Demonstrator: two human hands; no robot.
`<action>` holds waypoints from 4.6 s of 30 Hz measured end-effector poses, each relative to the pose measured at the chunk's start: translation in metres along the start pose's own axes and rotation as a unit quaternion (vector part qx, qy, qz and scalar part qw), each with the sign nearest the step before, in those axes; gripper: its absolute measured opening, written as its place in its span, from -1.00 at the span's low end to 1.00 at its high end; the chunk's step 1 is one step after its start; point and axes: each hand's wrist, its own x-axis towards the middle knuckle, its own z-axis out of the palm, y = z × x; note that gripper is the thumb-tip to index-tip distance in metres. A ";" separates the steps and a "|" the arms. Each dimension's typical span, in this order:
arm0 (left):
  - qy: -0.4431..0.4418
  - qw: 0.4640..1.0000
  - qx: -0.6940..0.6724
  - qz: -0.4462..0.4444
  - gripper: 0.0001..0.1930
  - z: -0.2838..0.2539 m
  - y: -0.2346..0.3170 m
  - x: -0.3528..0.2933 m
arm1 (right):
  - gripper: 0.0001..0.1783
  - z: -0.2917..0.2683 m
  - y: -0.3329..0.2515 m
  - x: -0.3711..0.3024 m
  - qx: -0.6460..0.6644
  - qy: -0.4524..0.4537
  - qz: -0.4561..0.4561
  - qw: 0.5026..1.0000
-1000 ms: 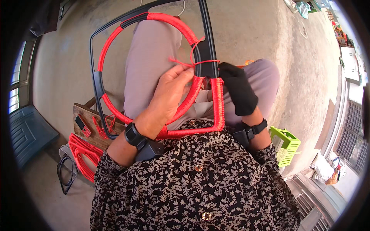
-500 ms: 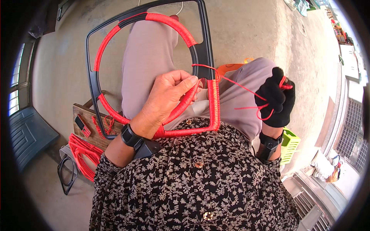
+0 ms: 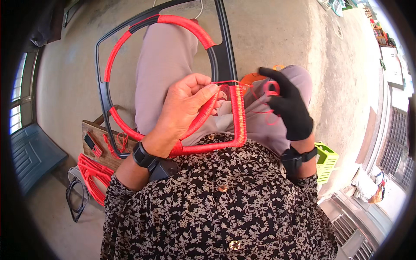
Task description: Wrap and tie red plastic cord onto a black frame as part of furniture assembly.
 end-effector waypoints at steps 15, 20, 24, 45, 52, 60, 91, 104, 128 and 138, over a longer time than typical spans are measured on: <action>-0.012 0.999 0.048 -0.001 -0.87 0.004 -0.005 0.003 | -0.80 0.041 -0.037 0.004 0.116 -0.048 0.041 0.991; -0.004 0.999 0.041 0.020 -0.85 0.004 -0.005 0.005 | -0.79 0.035 -0.027 -0.003 0.137 -0.070 -0.005 0.988; 0.017 0.998 0.034 0.054 -0.80 0.004 -0.007 0.004 | -0.87 0.026 0.008 0.016 0.202 0.020 -0.049 0.978; -0.024 0.990 0.115 0.075 -0.88 -0.001 -0.007 -0.002 | -0.79 0.038 0.008 0.022 0.115 -0.084 0.148 0.979; -0.037 0.998 0.027 -0.042 -0.83 -0.001 -0.007 -0.005 | -0.78 0.047 0.005 0.016 0.118 -0.054 0.181 0.975; -0.032 0.999 0.026 -0.024 -0.83 -0.001 -0.007 -0.003 | -0.76 0.009 0.044 0.011 0.021 -0.002 -0.018 1.000; 0.018 0.998 0.054 -0.014 -0.80 -0.003 -0.005 0.017 | -0.67 0.063 0.050 0.055 0.129 -0.150 0.012 0.980; 0.072 0.991 0.111 -0.033 -0.90 0.004 -0.004 0.018 | -0.49 0.054 0.030 0.054 -0.059 -0.128 -0.135 0.981; 0.098 0.974 0.127 0.160 -0.94 0.005 -0.004 0.013 | -0.71 0.031 0.024 0.049 0.314 0.101 0.040 0.943; 0.150 0.923 0.157 0.318 -0.89 0.010 0.007 0.004 | -0.64 0.059 -0.033 0.029 0.117 0.025 -0.078 0.990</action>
